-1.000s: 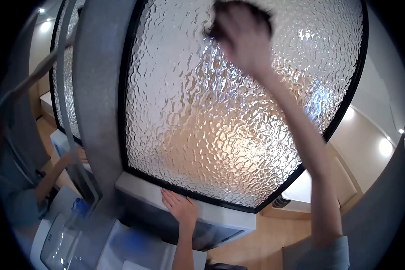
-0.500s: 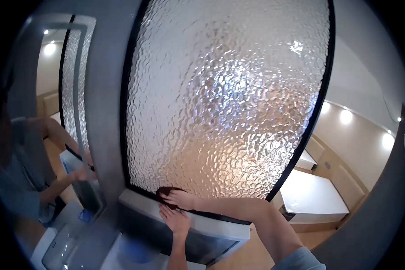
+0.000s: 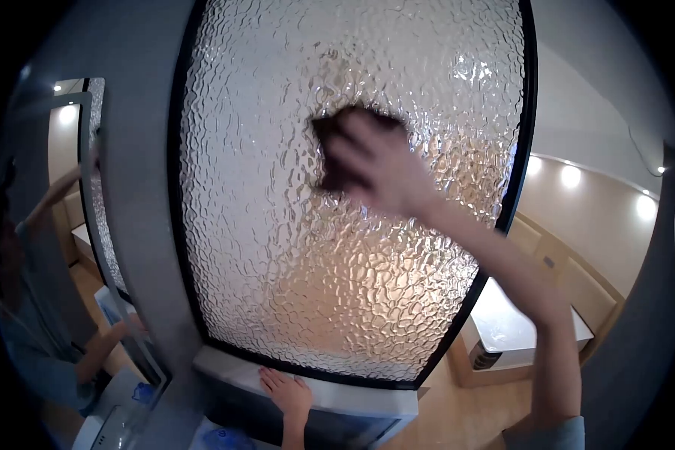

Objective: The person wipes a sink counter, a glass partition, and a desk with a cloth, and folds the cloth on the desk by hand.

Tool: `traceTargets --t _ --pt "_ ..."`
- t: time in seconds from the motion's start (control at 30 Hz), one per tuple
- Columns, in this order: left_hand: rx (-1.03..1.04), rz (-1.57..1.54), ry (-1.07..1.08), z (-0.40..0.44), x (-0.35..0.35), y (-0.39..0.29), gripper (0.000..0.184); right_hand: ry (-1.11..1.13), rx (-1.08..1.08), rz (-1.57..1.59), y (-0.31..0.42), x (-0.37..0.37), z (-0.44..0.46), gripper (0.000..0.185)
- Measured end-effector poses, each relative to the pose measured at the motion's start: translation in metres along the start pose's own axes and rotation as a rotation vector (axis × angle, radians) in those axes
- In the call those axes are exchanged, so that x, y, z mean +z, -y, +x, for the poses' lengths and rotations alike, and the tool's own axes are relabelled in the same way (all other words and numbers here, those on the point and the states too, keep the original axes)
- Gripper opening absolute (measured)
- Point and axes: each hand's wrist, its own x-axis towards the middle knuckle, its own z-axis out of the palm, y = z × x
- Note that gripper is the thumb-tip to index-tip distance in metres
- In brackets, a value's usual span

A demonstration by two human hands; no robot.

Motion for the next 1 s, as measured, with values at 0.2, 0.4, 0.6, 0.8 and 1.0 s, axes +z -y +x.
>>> traceTargets --t 0.2,0.4,0.6,0.8,1.0 --pt "0.018 0.009 -0.048 0.003 -0.002 0.001 0.082 -0.229 0.297 -0.551 -0.186 -0.075 -0.003 0.064" --pt "0.016 0.032 -0.089 0.002 -0.005 -0.006 0.081 -0.269 0.531 -0.762 -0.195 -0.046 0.0 0.073" --pt "0.055 0.051 -0.103 0.001 -0.005 -0.002 0.079 0.038 0.375 -0.178 0.029 0.014 -0.028 0.076" --pt "0.048 0.073 -0.126 0.0 0.006 0.003 0.079 0.891 0.005 0.409 0.252 0.066 -0.149 0.073" --pt "0.042 0.076 -0.132 0.001 0.008 0.004 0.078 0.555 -0.167 0.529 0.33 0.095 -0.265 0.069"
